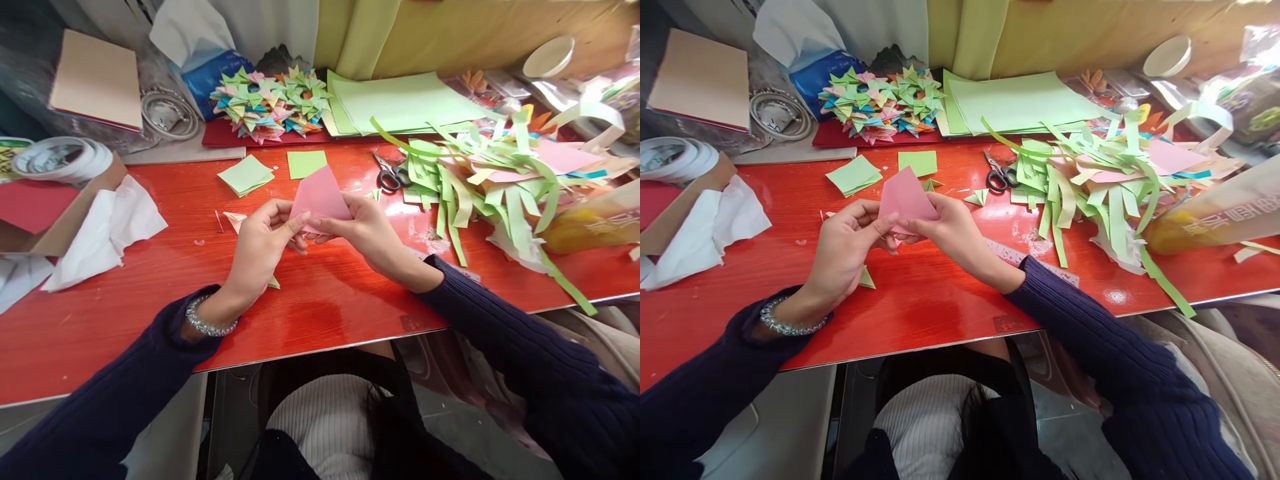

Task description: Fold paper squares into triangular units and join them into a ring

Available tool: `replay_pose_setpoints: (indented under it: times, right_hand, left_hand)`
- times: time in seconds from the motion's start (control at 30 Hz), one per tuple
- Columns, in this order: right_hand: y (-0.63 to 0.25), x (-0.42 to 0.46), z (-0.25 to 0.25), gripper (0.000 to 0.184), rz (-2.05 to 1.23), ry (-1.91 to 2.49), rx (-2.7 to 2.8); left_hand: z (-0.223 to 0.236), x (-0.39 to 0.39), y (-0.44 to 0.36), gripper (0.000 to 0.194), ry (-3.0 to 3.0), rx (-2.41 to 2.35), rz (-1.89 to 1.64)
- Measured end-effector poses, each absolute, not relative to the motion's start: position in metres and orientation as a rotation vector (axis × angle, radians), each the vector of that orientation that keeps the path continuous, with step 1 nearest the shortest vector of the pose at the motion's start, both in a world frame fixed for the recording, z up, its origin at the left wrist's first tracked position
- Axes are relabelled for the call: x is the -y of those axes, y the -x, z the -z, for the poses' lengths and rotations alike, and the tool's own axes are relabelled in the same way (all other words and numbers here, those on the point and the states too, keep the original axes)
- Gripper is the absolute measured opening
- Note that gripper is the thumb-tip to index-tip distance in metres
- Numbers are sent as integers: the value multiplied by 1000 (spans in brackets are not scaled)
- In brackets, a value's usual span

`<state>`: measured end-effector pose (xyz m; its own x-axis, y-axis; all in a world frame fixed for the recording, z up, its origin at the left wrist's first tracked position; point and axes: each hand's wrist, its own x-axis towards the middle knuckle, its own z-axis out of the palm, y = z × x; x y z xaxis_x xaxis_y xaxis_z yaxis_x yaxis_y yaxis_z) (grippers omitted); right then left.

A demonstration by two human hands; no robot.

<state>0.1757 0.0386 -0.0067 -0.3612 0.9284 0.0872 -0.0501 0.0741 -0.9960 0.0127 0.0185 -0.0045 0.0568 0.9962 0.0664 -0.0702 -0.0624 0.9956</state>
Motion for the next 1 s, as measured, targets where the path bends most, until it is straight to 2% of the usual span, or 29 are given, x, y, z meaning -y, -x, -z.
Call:
replay_pose_setpoints:
  times: [0.27, 0.4, 0.63, 0.77, 0.87, 1.0]
  right_hand:
    - [-187, -44, 3, 32, -826, 1114, 1724]
    - [-188, -41, -1, 31, -735, 1081, 1850]
    - [-184, -40, -5, 30, -1014, 1041, 1664]
    - [-186, -43, -7, 38, -1337, 1056, 1537]
    - [-188, -43, -11, 36, -1544, 1040, 1561]
    - [-189, -43, -13, 36, -1590, 1077, 1631]
  left_hand:
    - [0, -22, -7, 18, -1255, -1085, -1144]
    - [-1, -22, -6, 21, -1233, -1103, -1168]
    - [1, -23, -5, 21, -1300, -1124, -1123]
    - [1, -24, -3, 19, -1346, -1140, -1067]
    - [0, -24, -2, 19, -1401, -1185, -1003]
    - [-2, -25, -1, 20, -1464, -1239, -919]
